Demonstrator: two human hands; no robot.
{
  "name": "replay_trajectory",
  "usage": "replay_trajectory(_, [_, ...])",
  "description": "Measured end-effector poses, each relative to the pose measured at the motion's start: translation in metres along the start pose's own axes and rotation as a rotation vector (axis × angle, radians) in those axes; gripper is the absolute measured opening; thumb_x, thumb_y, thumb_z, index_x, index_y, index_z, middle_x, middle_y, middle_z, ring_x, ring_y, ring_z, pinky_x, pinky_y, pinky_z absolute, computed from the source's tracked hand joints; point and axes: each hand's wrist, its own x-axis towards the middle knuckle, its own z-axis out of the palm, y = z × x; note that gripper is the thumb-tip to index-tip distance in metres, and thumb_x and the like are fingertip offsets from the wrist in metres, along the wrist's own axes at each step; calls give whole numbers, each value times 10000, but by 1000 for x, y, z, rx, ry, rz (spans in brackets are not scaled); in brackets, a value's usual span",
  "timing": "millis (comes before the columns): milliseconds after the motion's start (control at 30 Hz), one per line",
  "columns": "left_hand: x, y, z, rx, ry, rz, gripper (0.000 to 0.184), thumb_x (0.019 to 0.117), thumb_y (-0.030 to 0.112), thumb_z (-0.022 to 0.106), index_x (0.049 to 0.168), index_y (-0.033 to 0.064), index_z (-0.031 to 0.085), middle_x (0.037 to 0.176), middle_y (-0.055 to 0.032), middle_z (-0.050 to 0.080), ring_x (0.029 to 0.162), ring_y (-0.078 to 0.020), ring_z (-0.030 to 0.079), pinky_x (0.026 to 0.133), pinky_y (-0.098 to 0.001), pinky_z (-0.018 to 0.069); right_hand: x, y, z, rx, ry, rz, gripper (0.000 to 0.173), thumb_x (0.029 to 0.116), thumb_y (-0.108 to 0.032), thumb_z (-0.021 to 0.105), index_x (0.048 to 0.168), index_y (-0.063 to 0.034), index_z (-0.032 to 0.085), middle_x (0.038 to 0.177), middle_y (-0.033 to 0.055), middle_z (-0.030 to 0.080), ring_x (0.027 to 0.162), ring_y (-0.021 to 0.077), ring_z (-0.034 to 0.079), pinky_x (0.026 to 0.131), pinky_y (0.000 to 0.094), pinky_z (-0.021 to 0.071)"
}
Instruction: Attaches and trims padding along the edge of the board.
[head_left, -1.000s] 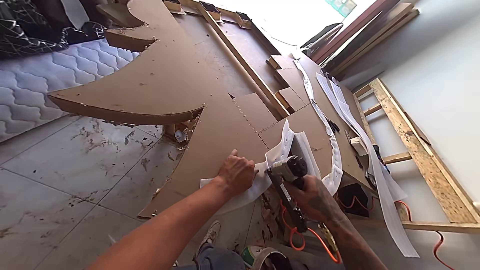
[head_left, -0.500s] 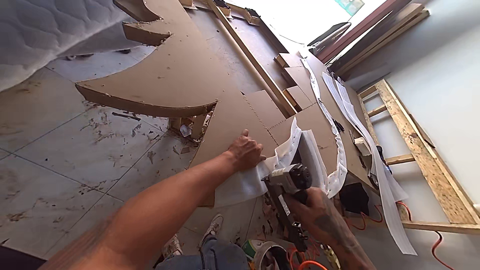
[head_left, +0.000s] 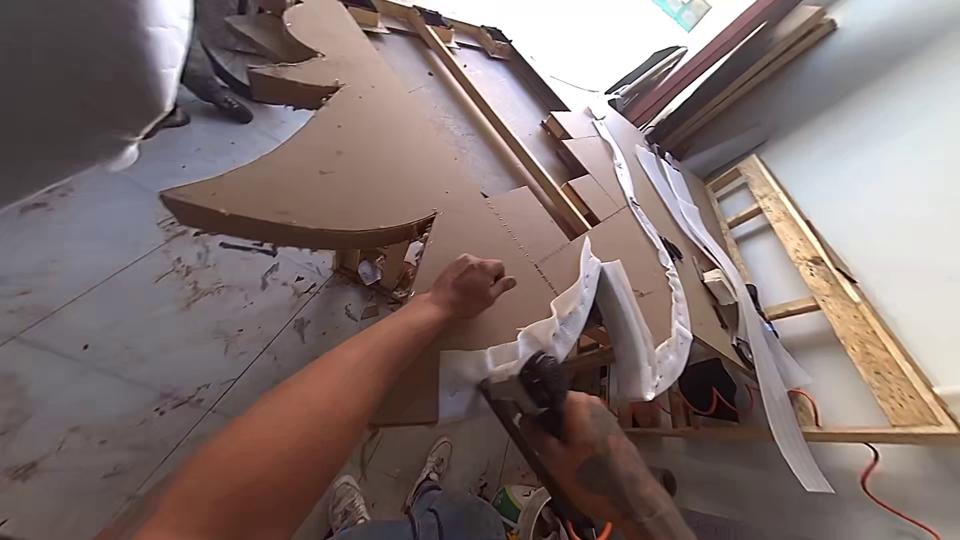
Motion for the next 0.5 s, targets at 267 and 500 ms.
replay_trajectory(267, [-79, 26, 14, 150, 38, 273, 276, 1018, 498, 545, 1182, 377, 731, 1307, 76, 659, 1291, -158, 561, 1124, -535, 398, 23, 80, -67, 126, 237, 90, 340, 927, -477, 680, 899, -141, 727, 713, 13, 682, 620, 162, 668, 621, 438, 593])
replay_trajectory(500, [-87, 24, 34, 295, -85, 239, 346, 1033, 604, 404, 1208, 529, 693, 1612, 78, 424, 1579, -285, 161, 1242, -665, 58, 81, 95, -75, 62, 91, 172, 397, 929, -505, 673, 809, -127, 692, 668, 42, 643, 574, 188, 631, 587, 432, 552])
